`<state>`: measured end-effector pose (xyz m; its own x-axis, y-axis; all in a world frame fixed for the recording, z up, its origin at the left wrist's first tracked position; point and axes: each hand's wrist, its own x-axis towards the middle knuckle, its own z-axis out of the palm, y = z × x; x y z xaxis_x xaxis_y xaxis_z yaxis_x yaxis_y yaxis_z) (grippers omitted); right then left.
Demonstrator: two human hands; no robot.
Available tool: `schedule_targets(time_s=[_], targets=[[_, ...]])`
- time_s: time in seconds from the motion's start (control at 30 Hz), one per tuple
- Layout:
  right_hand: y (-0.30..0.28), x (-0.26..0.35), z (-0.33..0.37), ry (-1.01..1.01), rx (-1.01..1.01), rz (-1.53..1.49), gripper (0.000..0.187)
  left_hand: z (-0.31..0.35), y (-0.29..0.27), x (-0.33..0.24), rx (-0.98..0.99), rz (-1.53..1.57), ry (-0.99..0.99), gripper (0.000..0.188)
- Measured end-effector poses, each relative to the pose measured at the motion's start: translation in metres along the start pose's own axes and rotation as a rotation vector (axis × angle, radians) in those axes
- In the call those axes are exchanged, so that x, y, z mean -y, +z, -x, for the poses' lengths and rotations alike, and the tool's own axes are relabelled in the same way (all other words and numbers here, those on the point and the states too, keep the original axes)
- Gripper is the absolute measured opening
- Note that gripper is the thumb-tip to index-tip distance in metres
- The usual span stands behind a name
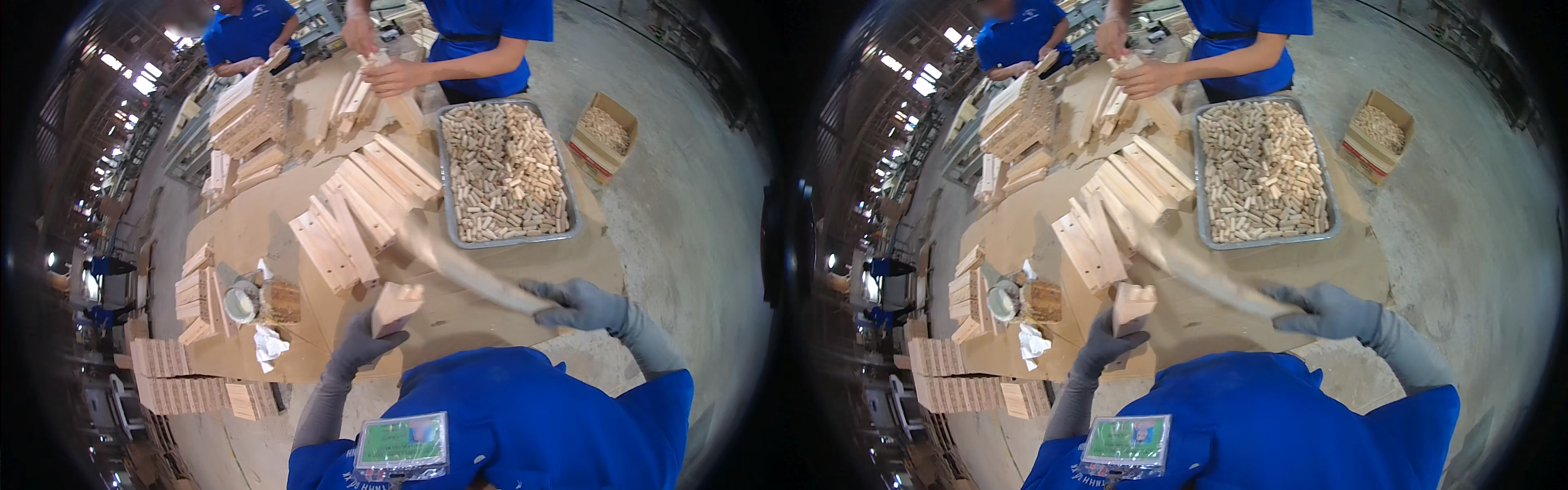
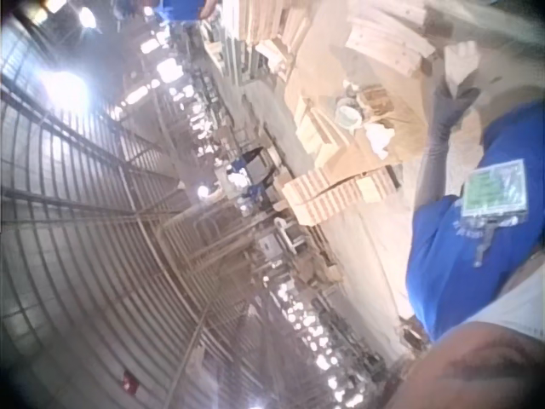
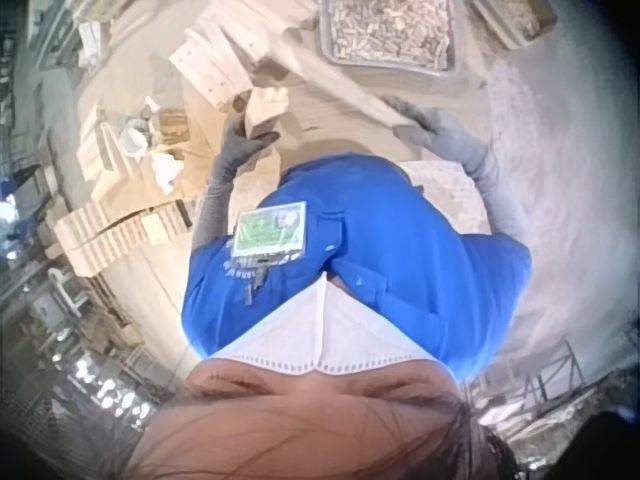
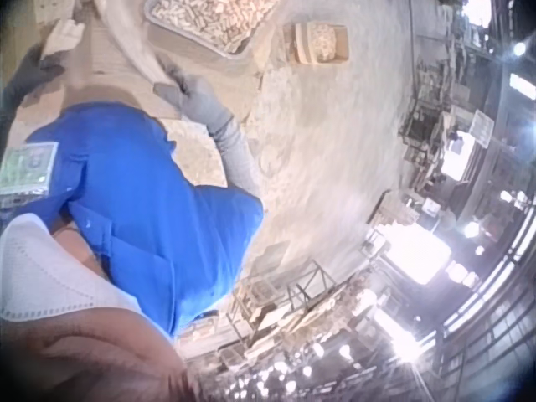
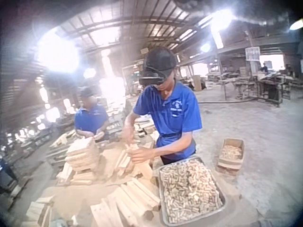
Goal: The person inserts cylindrical wooden dowels into pre-drilled holes on small wooden planks using a wooden mallet to tap them in. They repeatedly pick up planks, insert dowels, and tap them into place while working at a table with other workers nearby.
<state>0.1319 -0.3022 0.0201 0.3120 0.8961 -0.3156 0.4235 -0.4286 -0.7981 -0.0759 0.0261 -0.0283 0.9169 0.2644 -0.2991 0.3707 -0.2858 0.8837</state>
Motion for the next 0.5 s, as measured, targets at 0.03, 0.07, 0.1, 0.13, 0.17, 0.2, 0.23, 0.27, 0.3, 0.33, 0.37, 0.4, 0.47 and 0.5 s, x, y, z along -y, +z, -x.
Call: schedule_targets(time_s=[0.03, 0.07, 0.1, 0.13, 0.17, 0.2, 0.23, 0.27, 0.3, 0.33, 0.37, 0.4, 0.47, 0.5], targets=[[-0.002, -0.008, -0.001, 0.148, 0.035, -0.066, 0.062, 0.001, -0.002, -0.004, -0.028, 0.028, -0.122, 0.049], [0.006, -0.021, -0.001, 0.12, 0.007, 0.027, 0.062, -0.002, -0.006, -0.011, -0.035, 0.057, -0.243, 0.048], [0.016, -0.04, -0.01, 0.077, -0.015, 0.126, 0.063, -0.004, -0.013, -0.002, -0.088, 0.199, -0.193, 0.04], [0.024, -0.057, -0.021, 0.025, -0.035, 0.231, 0.064, -0.006, -0.03, 0.014, -0.125, 0.269, -0.044, 0.031], [0.031, -0.068, -0.029, 0.067, 0.026, 0.346, 0.062, -0.009, -0.036, 0.004, -0.263, 0.367, 0.063, 0.023], [0.04, -0.083, -0.039, 0.036, -0.049, 0.399, 0.058, -0.016, -0.041, -0.009, -0.373, 0.444, 0.185, 0.019], [0.047, -0.099, -0.05, 0.002, -0.122, 0.453, 0.055, -0.021, -0.046, -0.029, -0.412, 0.64, 0.145, 0.034], [0.048, -0.107, -0.058, -0.046, -0.186, 0.511, 0.052, -0.028, -0.058, -0.039, -0.378, 0.726, 0.213, 0.038], [0.039, -0.1, -0.071, -0.141, -0.281, 0.526, 0.046, -0.038, -0.059, -0.052, -0.535, 0.997, 0.214, 0.042], [0.028, -0.089, -0.09, -0.237, -0.375, 0.538, 0.04, -0.043, -0.064, -0.051, -0.49, 1.069, 0.248, 0.044], [0.022, -0.081, -0.108, -0.167, -0.432, 0.512, 0.035, -0.05, -0.074, -0.048, -0.432, 1.136, 0.284, 0.045], [0.017, -0.073, -0.126, -0.104, -0.483, 0.487, 0.029, -0.053, -0.084, -0.044, -0.383, 1.204, 0.321, 0.047], [0.021, -0.091, -0.175, -0.112, -0.572, 0.437, 0.022, -0.064, -0.089, -0.038, -0.224, 1.341, 0.329, 0.05], [0.021, -0.087, -0.191, -0.101, -0.563, 0.451, 0.02, -0.074, -0.085, -0.037, -0.273, 1.342, 0.346, 0.047]])
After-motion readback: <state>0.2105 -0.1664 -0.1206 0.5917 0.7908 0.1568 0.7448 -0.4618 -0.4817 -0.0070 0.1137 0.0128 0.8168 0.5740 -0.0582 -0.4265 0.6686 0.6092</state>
